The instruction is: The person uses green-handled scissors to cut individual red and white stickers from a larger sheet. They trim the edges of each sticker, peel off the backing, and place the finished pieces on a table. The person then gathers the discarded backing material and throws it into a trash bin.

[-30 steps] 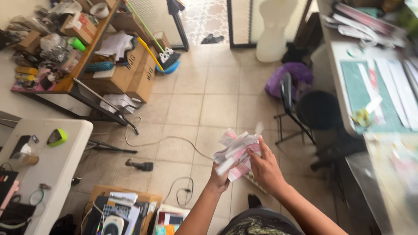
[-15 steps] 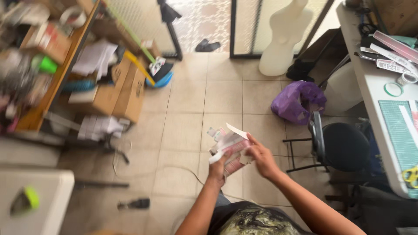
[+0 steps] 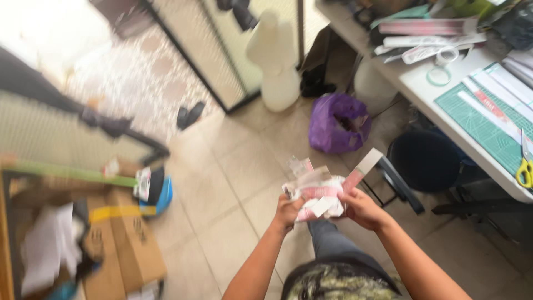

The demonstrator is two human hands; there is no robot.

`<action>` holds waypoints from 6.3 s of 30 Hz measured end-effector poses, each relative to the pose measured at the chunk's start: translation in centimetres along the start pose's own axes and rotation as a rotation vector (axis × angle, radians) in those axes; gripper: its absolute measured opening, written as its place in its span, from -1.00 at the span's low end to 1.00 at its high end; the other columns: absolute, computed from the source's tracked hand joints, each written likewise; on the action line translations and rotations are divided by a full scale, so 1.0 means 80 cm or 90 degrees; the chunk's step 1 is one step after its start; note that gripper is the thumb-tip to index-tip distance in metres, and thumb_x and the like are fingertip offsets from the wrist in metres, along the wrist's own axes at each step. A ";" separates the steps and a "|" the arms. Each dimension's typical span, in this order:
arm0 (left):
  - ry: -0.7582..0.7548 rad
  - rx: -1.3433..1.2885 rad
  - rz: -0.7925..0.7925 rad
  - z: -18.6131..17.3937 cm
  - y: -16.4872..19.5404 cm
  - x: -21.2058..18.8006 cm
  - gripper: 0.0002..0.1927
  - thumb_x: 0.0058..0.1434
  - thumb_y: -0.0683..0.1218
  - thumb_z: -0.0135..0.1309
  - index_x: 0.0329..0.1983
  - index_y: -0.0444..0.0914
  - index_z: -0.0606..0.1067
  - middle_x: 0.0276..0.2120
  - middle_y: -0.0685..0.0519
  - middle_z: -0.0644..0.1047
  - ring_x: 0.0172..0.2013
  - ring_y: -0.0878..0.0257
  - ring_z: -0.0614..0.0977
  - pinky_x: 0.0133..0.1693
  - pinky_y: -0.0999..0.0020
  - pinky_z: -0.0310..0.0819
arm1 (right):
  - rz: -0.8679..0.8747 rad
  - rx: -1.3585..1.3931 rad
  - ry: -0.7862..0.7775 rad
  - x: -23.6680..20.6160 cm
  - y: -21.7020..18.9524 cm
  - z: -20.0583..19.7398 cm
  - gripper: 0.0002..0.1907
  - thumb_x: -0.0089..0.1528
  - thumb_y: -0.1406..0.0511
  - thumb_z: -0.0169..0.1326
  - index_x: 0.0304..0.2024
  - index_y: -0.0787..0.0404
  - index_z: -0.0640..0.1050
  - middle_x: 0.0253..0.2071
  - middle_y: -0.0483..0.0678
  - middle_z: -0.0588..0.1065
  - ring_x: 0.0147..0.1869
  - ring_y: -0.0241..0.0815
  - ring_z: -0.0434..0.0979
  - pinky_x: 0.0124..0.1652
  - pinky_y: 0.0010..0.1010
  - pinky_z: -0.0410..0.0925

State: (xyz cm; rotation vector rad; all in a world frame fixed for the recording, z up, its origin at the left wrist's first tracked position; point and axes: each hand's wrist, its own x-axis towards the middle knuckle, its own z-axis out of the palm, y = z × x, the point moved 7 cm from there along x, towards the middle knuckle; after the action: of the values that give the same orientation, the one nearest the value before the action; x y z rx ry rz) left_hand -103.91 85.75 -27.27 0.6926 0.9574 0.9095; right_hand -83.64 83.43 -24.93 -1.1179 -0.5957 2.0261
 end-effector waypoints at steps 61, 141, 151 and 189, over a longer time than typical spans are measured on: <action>-0.343 0.909 0.127 -0.011 -0.033 0.711 -0.88 0.19 -0.28 -0.02 -0.24 -0.26 0.48 -0.26 -0.11 0.60 -0.16 -0.10 0.64 -0.13 0.02 0.52 | -0.032 -0.489 0.543 0.653 -0.096 -0.296 -0.59 0.31 0.39 -0.14 0.21 0.21 0.47 0.33 0.09 0.41 0.39 0.09 0.39 0.28 -0.23 0.27; -1.535 0.730 0.091 1.223 -0.732 -0.650 -0.64 0.23 0.02 0.23 0.02 -0.23 0.58 -0.10 -0.07 0.67 -0.04 0.14 0.70 0.00 0.25 0.56 | 0.016 0.180 1.468 -1.227 0.432 -0.453 -0.55 0.24 0.11 0.14 0.14 0.11 0.54 0.19 -0.01 0.51 0.08 -0.04 0.59 -0.07 -0.29 0.51; -1.382 0.683 -0.077 1.353 -0.904 -0.771 -0.68 0.23 -0.02 0.26 -0.04 -0.27 0.57 -0.16 0.01 0.67 -0.14 0.26 0.71 -0.05 0.36 0.58 | 0.009 0.155 1.400 -1.470 0.483 -0.576 -0.55 0.24 0.14 0.12 0.15 0.14 0.51 0.21 -0.06 0.49 0.18 -0.10 0.55 -0.07 -0.30 0.52; -0.133 1.001 -0.230 1.546 -1.205 -0.914 0.10 -0.16 0.20 0.45 0.31 -0.44 0.23 0.24 -0.36 0.35 0.23 -0.21 0.43 0.18 0.03 0.43 | 0.041 -0.111 0.886 -2.060 0.696 -1.005 -0.52 0.24 0.13 0.13 0.20 0.08 0.52 0.08 0.04 0.56 0.05 -0.07 0.64 0.05 -0.26 0.44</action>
State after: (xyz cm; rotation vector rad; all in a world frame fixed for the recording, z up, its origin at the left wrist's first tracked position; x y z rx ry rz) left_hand 19.31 -35.68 -26.75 1.7806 1.4540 -0.4314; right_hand 22.19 -76.25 -19.32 -2.2403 0.0194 0.8103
